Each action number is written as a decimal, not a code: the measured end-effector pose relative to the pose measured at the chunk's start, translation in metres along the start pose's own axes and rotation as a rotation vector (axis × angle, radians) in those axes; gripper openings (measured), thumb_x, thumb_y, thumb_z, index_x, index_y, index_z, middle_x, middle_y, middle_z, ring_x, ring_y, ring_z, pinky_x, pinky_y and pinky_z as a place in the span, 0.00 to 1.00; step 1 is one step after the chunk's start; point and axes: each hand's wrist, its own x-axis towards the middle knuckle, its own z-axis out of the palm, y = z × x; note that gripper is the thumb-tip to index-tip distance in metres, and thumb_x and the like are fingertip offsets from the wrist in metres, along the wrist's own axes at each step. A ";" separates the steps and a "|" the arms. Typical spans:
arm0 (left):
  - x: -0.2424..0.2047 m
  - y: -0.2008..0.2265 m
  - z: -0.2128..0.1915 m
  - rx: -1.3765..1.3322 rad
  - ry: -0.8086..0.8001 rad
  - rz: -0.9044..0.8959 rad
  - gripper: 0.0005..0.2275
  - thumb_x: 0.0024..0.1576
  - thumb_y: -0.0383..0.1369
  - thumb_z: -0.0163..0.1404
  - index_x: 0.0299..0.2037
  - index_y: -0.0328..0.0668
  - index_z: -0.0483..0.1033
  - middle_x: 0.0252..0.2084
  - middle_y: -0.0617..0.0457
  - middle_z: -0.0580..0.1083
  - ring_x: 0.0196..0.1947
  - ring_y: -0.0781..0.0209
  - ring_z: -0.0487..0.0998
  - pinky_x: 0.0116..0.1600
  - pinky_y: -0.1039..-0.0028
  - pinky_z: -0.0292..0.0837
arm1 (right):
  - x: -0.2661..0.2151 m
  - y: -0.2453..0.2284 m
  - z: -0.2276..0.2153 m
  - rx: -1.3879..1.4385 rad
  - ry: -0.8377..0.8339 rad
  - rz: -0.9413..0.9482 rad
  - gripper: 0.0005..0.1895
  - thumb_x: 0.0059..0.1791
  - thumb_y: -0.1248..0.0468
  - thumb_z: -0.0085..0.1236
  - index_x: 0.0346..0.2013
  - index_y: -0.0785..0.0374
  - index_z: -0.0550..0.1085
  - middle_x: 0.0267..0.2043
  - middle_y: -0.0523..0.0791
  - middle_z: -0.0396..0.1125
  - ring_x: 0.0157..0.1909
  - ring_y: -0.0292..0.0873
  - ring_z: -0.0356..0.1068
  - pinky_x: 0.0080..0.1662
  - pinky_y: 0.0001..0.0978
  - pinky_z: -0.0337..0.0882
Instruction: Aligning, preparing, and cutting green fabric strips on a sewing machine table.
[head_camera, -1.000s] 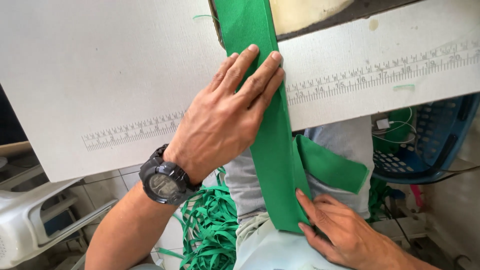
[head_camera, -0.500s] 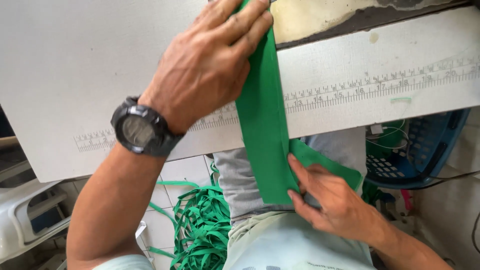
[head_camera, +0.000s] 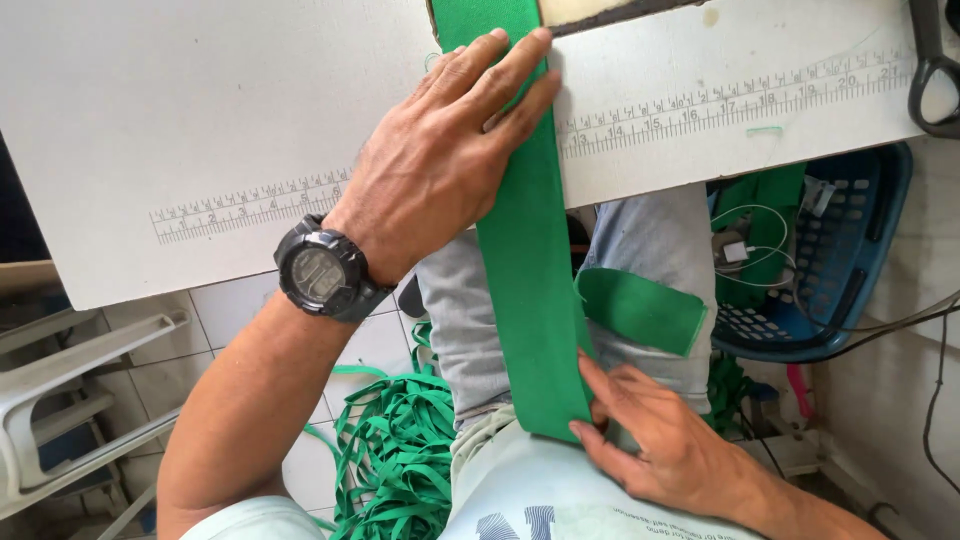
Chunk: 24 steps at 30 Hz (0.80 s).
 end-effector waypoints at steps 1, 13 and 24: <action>-0.001 0.000 0.000 -0.001 0.001 0.003 0.24 0.70 0.16 0.48 0.78 0.36 0.68 0.80 0.41 0.61 0.78 0.35 0.67 0.79 0.45 0.72 | 0.000 0.002 -0.001 -0.001 0.002 0.001 0.44 0.52 0.67 0.72 0.77 0.75 0.58 0.34 0.44 0.75 0.38 0.46 0.71 0.44 0.41 0.76; -0.003 0.001 -0.004 0.045 -0.022 0.059 0.23 0.71 0.18 0.49 0.77 0.28 0.69 0.78 0.35 0.66 0.76 0.33 0.67 0.82 0.52 0.65 | -0.004 0.007 -0.007 -0.082 -0.029 -0.054 0.46 0.53 0.68 0.70 0.80 0.71 0.53 0.33 0.41 0.74 0.35 0.42 0.71 0.49 0.41 0.77; -0.001 0.004 0.003 0.001 0.012 -0.002 0.21 0.69 0.21 0.56 0.73 0.29 0.74 0.75 0.36 0.72 0.75 0.33 0.67 0.79 0.46 0.67 | -0.002 0.002 -0.010 -0.028 -0.009 -0.015 0.44 0.53 0.68 0.69 0.79 0.71 0.56 0.33 0.42 0.74 0.34 0.44 0.71 0.44 0.43 0.73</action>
